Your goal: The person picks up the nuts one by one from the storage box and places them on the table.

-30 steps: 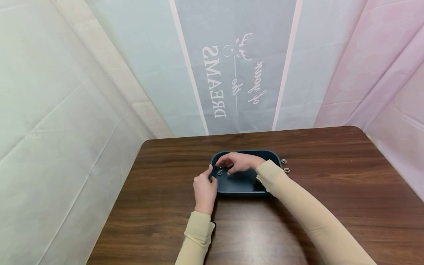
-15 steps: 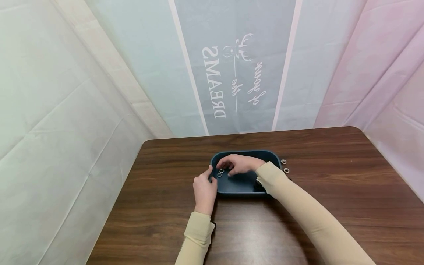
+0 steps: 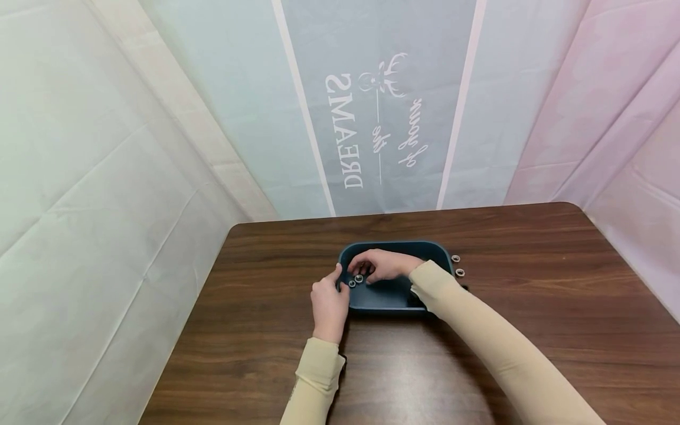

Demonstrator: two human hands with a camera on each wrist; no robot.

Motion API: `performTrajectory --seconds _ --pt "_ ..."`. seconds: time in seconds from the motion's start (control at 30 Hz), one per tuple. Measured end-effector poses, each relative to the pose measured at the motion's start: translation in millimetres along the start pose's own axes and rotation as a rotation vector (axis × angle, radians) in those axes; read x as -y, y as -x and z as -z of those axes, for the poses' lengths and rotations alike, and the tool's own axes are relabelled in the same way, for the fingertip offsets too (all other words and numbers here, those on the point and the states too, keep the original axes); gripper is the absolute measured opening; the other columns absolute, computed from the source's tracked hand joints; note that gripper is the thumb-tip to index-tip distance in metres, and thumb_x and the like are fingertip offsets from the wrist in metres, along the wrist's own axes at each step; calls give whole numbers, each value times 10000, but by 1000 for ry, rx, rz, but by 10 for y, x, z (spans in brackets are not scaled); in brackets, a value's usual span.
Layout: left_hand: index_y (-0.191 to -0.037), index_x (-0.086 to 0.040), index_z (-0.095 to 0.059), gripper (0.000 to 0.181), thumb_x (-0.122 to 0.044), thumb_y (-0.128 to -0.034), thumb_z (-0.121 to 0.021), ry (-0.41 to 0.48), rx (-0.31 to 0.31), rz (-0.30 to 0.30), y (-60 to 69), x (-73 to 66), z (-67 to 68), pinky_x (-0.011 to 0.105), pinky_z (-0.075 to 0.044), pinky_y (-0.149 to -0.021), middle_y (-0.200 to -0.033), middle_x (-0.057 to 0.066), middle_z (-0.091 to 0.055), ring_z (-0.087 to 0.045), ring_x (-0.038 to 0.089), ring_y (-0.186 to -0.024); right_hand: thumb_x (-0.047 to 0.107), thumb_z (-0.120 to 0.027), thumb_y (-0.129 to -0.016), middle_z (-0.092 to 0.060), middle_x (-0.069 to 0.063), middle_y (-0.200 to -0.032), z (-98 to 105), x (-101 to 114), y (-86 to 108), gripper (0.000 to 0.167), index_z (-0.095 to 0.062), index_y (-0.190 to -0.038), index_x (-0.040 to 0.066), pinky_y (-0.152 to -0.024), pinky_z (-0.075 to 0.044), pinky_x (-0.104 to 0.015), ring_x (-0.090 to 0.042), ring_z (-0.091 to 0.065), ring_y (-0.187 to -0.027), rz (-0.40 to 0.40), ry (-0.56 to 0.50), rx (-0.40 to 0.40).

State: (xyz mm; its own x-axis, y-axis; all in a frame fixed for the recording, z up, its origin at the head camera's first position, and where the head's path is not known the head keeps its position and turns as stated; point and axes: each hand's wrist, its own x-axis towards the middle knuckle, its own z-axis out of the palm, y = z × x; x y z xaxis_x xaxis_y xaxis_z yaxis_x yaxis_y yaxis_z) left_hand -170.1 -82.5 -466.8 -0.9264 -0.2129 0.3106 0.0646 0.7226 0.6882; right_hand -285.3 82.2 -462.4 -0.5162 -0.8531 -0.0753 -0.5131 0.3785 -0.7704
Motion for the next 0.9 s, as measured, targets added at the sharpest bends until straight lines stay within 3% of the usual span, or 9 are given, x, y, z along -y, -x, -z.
performTrajectory --seconds 0.3,0.9 --pt "-1243 -78 -652 423 21 -832 -669 -2 15 0 -10 -5 1 247 -330 -397 -1089 170 -678 -329 95 -377 -72 -691 -804 -623 -66 -1056 -19 -60 -32 463 -597 -1240 53 -794 -481 -312 -196 -578 -933 -3 16 -6" --pt "-1219 -64 -666 413 31 -817 -677 1 -4 -9 -3 13 -8 248 -339 -394 -1033 186 -690 -358 99 -387 -48 -717 -785 -617 -11 -980 -74 -57 -59 468 -601 -1224 66 -767 -482 -283 -143 -568 -875 -19 103 -15"
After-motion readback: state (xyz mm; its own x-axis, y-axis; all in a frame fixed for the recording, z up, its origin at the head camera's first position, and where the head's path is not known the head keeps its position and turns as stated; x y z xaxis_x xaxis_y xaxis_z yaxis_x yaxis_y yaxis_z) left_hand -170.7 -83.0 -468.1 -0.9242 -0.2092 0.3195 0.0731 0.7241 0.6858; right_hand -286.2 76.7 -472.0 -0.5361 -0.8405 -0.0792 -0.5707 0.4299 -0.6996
